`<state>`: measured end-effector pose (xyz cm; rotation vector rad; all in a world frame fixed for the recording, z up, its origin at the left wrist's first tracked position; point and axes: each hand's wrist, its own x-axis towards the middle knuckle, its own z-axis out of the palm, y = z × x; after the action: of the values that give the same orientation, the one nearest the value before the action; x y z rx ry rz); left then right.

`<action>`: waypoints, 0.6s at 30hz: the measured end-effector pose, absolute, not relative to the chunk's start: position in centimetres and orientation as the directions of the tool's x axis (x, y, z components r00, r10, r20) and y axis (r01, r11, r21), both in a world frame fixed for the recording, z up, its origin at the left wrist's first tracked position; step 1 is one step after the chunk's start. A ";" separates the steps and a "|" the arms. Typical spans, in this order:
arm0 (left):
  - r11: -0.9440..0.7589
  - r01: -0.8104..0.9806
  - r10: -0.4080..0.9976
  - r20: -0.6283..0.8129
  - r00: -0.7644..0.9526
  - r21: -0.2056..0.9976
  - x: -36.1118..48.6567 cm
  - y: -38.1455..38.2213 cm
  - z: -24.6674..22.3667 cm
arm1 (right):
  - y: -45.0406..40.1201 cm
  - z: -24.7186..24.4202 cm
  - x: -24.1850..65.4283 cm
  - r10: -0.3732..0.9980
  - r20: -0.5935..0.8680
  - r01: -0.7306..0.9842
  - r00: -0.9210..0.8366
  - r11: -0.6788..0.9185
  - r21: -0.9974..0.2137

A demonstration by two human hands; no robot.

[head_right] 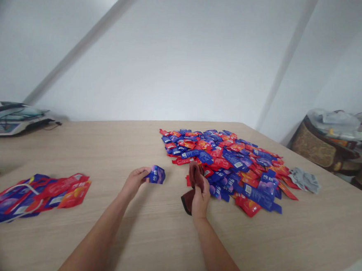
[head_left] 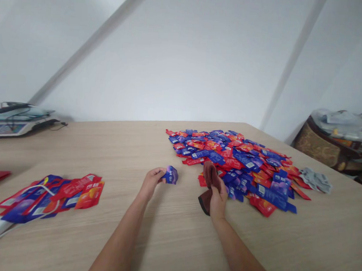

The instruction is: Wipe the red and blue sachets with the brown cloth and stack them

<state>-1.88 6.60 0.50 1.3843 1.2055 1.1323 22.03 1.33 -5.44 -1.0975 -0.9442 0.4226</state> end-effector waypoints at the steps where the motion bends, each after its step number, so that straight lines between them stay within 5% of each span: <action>1: -0.014 0.148 0.984 -0.012 0.176 0.989 -2.5 6.5 0.9 | 0.8 -5.0 21.7 0.707 0.467 0.173 0.531 0.449 -0.877; 4: 0.017 0.452 0.939 -0.169 0.299 0.892 -3.5 6.4 0.6 | -1.0 -3.5 20.3 0.720 0.614 0.295 0.324 0.540 -0.788; 8: -0.104 0.694 0.992 0.028 0.120 0.712 -3.6 6.7 -0.7 | -2.6 -2.4 18.6 0.706 0.707 0.388 0.042 0.641 -0.662; 12: -0.229 0.541 0.970 0.141 0.199 0.809 -2.8 6.2 0.0 | -2.2 -2.3 18.5 0.711 0.692 0.414 0.126 0.596 -0.688; 18: -0.009 0.058 0.942 -0.011 0.335 0.998 -1.0 4.8 2.1 | -2.6 -1.8 19.3 0.670 0.728 0.416 0.144 0.626 -0.659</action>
<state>-0.99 4.84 2.05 1.3938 0.9944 0.9244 19.28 -2.61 -1.83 -0.9629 -1.4814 0.2314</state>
